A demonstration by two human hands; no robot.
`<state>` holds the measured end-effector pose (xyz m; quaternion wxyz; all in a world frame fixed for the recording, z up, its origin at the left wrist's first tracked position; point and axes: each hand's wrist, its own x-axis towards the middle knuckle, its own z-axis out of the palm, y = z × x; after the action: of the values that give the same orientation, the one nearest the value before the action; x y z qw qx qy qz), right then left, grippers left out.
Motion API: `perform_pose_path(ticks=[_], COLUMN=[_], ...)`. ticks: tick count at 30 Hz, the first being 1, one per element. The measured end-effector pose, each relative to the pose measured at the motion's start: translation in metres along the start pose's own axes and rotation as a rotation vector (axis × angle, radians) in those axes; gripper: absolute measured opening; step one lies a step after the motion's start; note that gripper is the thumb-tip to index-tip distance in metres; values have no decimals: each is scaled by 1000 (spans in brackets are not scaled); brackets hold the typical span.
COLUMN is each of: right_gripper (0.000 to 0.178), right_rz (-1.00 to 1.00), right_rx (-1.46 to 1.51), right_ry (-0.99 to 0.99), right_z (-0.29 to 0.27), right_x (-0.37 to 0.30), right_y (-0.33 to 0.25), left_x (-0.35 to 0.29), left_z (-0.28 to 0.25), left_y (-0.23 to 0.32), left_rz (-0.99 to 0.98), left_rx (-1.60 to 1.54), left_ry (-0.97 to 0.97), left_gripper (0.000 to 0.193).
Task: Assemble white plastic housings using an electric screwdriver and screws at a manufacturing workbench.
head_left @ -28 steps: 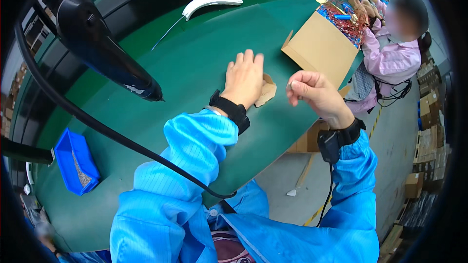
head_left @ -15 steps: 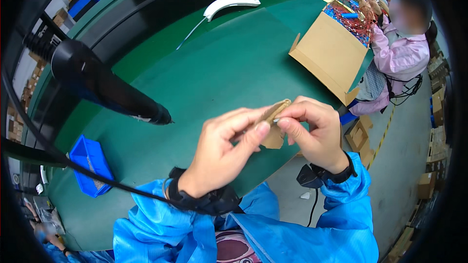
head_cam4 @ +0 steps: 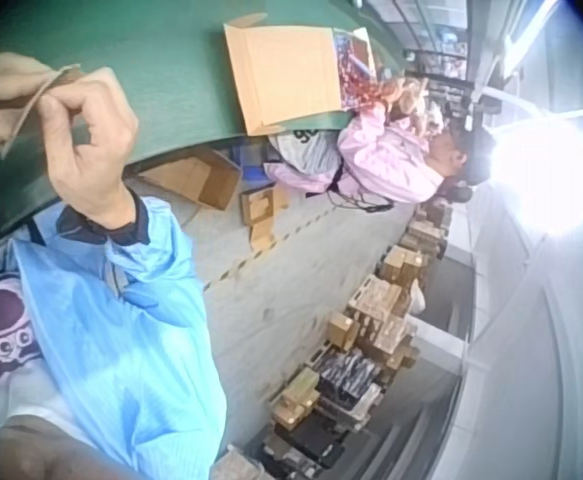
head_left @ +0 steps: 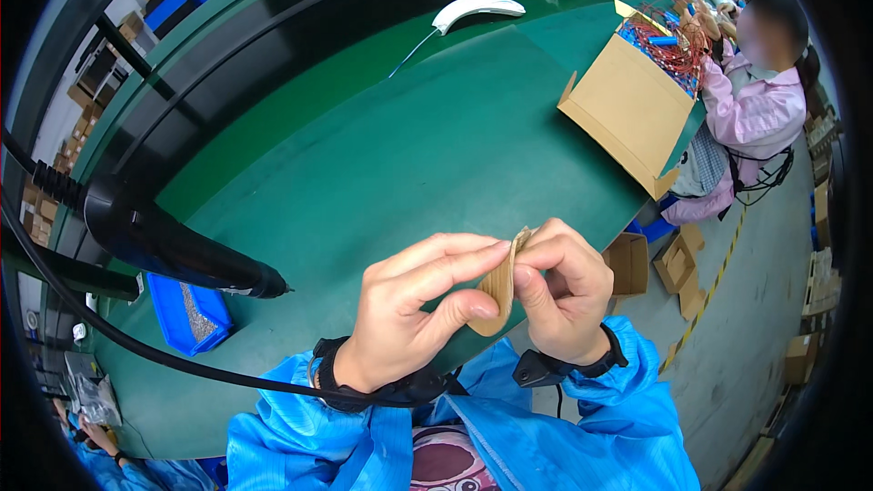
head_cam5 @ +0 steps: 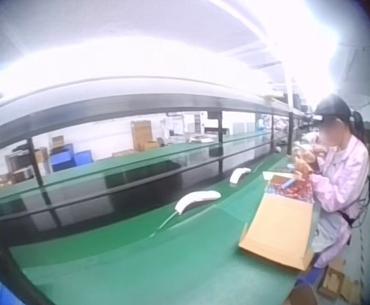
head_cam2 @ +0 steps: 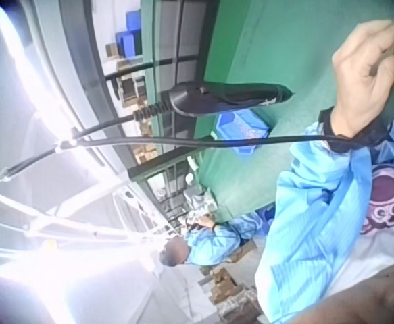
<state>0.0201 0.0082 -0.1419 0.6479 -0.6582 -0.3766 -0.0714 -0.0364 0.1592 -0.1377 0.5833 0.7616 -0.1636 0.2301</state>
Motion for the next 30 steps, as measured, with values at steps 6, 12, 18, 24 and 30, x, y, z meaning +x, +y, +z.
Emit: perform_pose_path(ticks=[6,12,18,24,30], right_gripper=[8,6,7,6,9], right_rz=[240,420,336,200,-107], right_rx=[469,797,912,540,-98], right_ry=[10,-20,-112,-43,32], right_z=[16,21,16,5,4], right_x=[-7,-19,-17,-7,1], right_y=[1,10,20,3,7], left_x=[-5,-10,-12,-27,-28], left_z=[6,1,-5,3,5], left_y=[15,4,-7,-24,-16], left_rz=[-58,43,-151,-326,-357], left_rx=[159,171,-221,-751,-778], left_ry=[112,121,142,310,298], left_gripper=[27,18,11,20,22])
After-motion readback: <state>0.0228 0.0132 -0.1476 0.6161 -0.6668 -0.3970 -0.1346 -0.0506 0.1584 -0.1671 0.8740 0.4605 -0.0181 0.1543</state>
